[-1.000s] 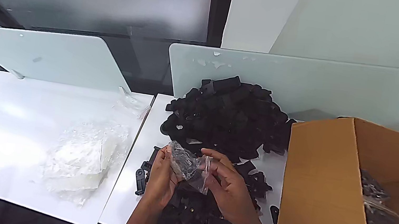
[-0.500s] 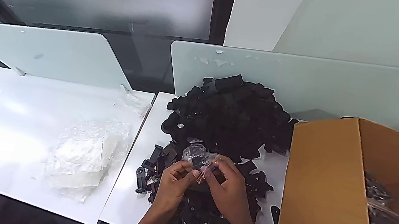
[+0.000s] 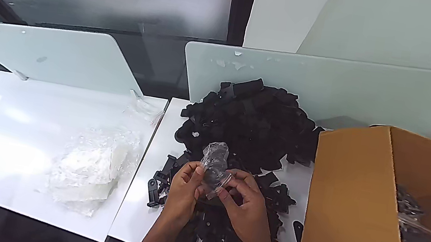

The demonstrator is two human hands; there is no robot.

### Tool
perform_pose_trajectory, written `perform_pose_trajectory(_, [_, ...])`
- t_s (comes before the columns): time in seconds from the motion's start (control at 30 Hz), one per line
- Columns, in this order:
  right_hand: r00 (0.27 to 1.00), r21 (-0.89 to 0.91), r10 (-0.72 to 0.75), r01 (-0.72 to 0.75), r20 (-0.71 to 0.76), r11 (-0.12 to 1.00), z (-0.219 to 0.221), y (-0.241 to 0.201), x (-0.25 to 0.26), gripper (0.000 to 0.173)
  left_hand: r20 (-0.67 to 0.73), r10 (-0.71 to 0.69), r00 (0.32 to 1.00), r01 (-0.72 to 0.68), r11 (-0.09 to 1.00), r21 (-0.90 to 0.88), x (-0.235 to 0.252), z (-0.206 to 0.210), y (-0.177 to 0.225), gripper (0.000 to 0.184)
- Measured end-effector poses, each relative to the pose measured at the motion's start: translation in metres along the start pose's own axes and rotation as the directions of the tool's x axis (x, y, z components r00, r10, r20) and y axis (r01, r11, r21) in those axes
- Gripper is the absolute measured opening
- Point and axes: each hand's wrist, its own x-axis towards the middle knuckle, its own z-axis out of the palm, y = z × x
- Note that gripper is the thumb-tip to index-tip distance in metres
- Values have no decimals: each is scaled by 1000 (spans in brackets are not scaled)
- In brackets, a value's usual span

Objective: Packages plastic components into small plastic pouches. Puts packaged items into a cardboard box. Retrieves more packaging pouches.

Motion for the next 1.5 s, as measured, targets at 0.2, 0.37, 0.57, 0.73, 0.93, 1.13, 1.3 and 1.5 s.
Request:
perform_pose_trajectory(0.2, [957, -111, -233, 254, 172, 961, -12, 5, 4, 20, -90, -24, 996, 22, 999, -31, 6, 2, 13, 15])
perform_pose_trajectory(0.37, [967, 38, -221, 218, 124, 975, -13, 3, -1, 22, -101, 6, 995, -7, 1000, -11, 9, -1, 21, 22])
perform_pose_trajectory(0.57, [929, -33, -291, 306, 226, 951, -17, -4, 1, 18, 87, -31, 996, 39, 995, -90, 4, -7, 13, 53])
perform_pose_trajectory(0.73, [866, 22, -312, 331, 390, 944, -33, -9, 0, 18, -86, -44, 995, 24, 974, -226, 15, -6, 19, 17])
perform_pose_trajectory(0.93, [926, -357, -127, 260, 356, 897, -37, 13, -5, 27, -252, 126, 959, -137, 990, -24, 24, -36, 25, 19])
perform_pose_trajectory(1.13, [878, -585, -16, 333, 478, 739, -14, 17, -1, 31, 78, 140, 987, -146, 987, 70, 7, -55, 21, 54])
perform_pose_trajectory(1.3, [923, -508, 85, 129, 377, 851, -13, -4, 11, 38, 342, 213, 915, -288, 939, 186, 0, -73, 36, 64])
perform_pose_trajectory(1.5, [799, 268, 373, -533, 472, 802, 10, -28, 47, 68, 696, 86, 712, -506, 751, 424, -3, -85, 79, 56])
